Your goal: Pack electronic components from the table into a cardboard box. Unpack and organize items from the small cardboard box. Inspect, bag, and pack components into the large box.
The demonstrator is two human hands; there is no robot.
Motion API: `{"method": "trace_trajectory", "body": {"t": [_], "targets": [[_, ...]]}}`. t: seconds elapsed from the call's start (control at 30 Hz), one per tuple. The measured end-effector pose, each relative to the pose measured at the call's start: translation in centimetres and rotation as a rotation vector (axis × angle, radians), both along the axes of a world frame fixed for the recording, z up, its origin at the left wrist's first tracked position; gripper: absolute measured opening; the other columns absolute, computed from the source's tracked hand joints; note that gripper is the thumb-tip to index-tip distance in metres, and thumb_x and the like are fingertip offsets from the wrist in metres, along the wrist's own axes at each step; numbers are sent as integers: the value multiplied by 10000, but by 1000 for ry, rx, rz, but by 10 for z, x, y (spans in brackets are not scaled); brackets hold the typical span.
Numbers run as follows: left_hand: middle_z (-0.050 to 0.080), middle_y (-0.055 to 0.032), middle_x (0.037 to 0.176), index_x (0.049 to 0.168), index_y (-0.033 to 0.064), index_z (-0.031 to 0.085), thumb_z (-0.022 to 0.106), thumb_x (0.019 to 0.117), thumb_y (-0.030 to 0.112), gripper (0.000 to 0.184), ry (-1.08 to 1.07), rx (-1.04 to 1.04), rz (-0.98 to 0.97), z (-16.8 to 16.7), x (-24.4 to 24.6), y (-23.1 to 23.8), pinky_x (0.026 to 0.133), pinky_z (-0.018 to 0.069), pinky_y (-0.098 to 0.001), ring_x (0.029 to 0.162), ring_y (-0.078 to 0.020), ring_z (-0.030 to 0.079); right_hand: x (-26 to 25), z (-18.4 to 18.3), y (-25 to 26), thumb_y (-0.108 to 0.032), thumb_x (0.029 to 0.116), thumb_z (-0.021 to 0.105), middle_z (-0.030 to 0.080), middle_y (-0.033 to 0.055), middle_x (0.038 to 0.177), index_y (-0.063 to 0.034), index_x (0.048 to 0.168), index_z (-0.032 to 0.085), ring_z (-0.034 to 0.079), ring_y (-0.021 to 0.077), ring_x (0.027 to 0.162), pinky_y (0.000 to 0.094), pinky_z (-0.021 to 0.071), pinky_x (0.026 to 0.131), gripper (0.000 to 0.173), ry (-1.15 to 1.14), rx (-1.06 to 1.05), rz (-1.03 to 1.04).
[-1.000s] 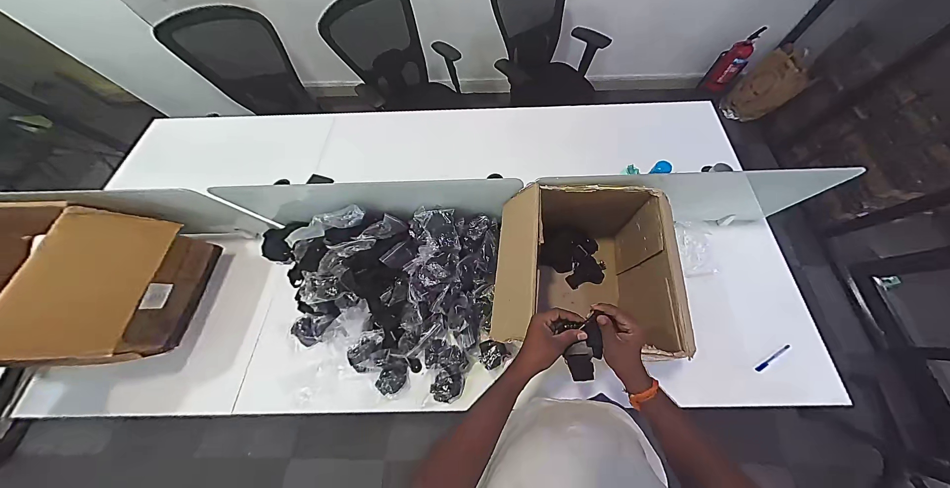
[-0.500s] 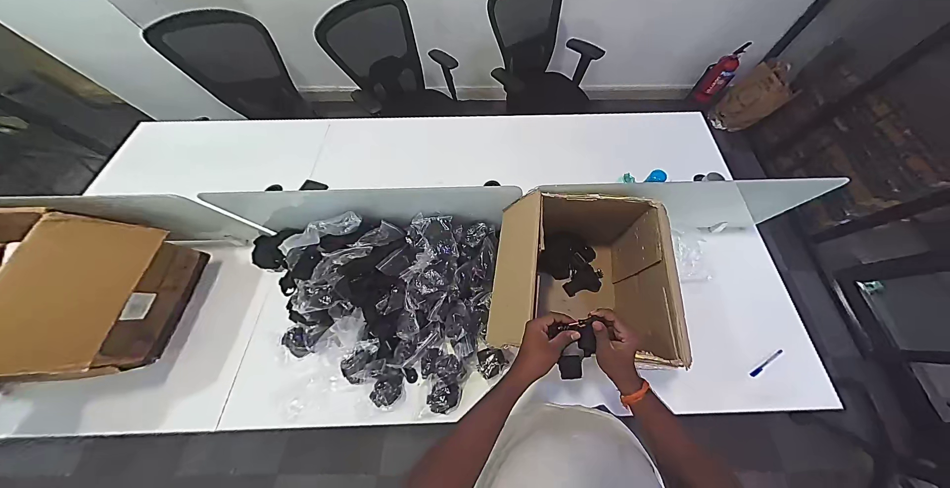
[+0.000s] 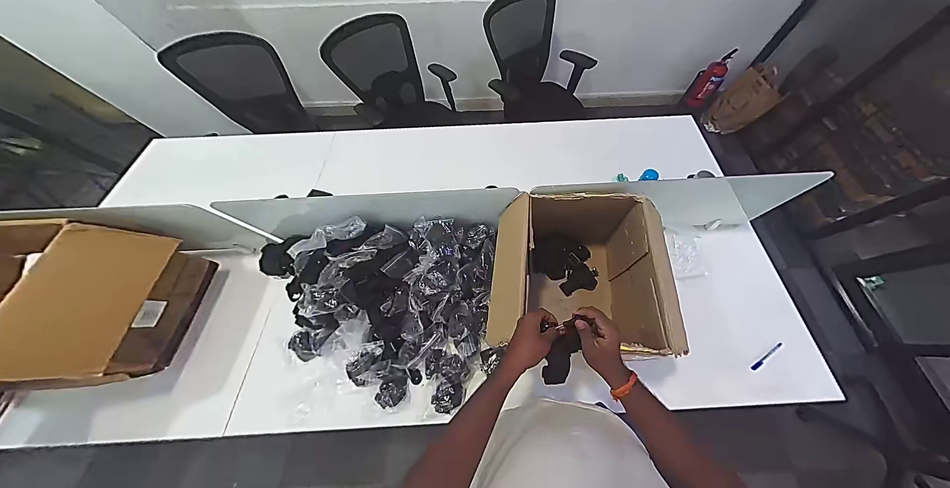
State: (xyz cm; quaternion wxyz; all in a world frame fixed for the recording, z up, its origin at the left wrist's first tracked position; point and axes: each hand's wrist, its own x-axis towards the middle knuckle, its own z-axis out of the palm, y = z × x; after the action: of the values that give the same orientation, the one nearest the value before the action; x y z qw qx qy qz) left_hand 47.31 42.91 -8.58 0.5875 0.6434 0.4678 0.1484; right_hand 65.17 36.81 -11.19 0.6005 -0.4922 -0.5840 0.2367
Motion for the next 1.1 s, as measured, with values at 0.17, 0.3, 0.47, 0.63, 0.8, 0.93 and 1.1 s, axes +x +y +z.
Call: {"method": "trace_trajectory", "body": {"t": [0.17,0.3,0.47,0.63,0.8,0.93,1.1], "targets": [[738,-56,975,1087,30,696,727,942,169,203,-250,167,57,-11,-32,-11,842,598,-317,880,-113,707,-2,5,-3,-223,1036,555,714,89,1122,-21,1104,701,671,164,1102,364,565,987,259,-92,-63,-30],[735,-104,1084,1087,-14,727,742,898,62,205,-451,263,103,-21,-26,-12,928,593,-338,1001,-150,706,10,5,-11,-187,1017,578,696,49,1027,-1,1090,691,662,74,956,259,570,880,230,-59,-109,-102],[733,-106,1080,1078,-10,726,760,888,67,208,-439,194,123,-21,-15,-14,890,603,-322,960,-142,711,13,2,-13,-164,983,642,729,2,1016,-31,1121,688,689,51,909,256,592,849,197,66,-127,18],[726,-117,1126,1148,-36,696,673,926,-26,224,-518,89,16,-14,-27,-4,925,597,-350,1007,-164,709,11,0,-12,-180,980,661,730,39,1041,-37,1087,722,685,82,997,283,577,922,189,-56,-108,102],[707,-144,1162,1164,-63,673,635,933,-53,234,-583,39,-8,-17,-22,-3,938,590,-372,1034,-184,699,17,-3,-15,-236,1009,628,717,48,1025,-39,1071,719,675,85,995,279,572,919,226,-120,-105,59],[701,-139,1157,1176,-71,645,612,952,-49,227,-591,41,39,-18,-23,-3,930,584,-363,1024,-178,693,17,-6,-14,-235,1018,604,704,55,1041,-41,1081,702,668,90,997,280,570,909,227,-132,-98,54],[704,-143,1150,1172,-66,646,590,962,-49,217,-608,35,72,-19,-24,-3,921,589,-378,1013,-191,698,18,-4,-8,-212,999,653,719,52,1070,-47,1087,714,682,104,1024,301,580,934,196,-128,-93,113]]}}
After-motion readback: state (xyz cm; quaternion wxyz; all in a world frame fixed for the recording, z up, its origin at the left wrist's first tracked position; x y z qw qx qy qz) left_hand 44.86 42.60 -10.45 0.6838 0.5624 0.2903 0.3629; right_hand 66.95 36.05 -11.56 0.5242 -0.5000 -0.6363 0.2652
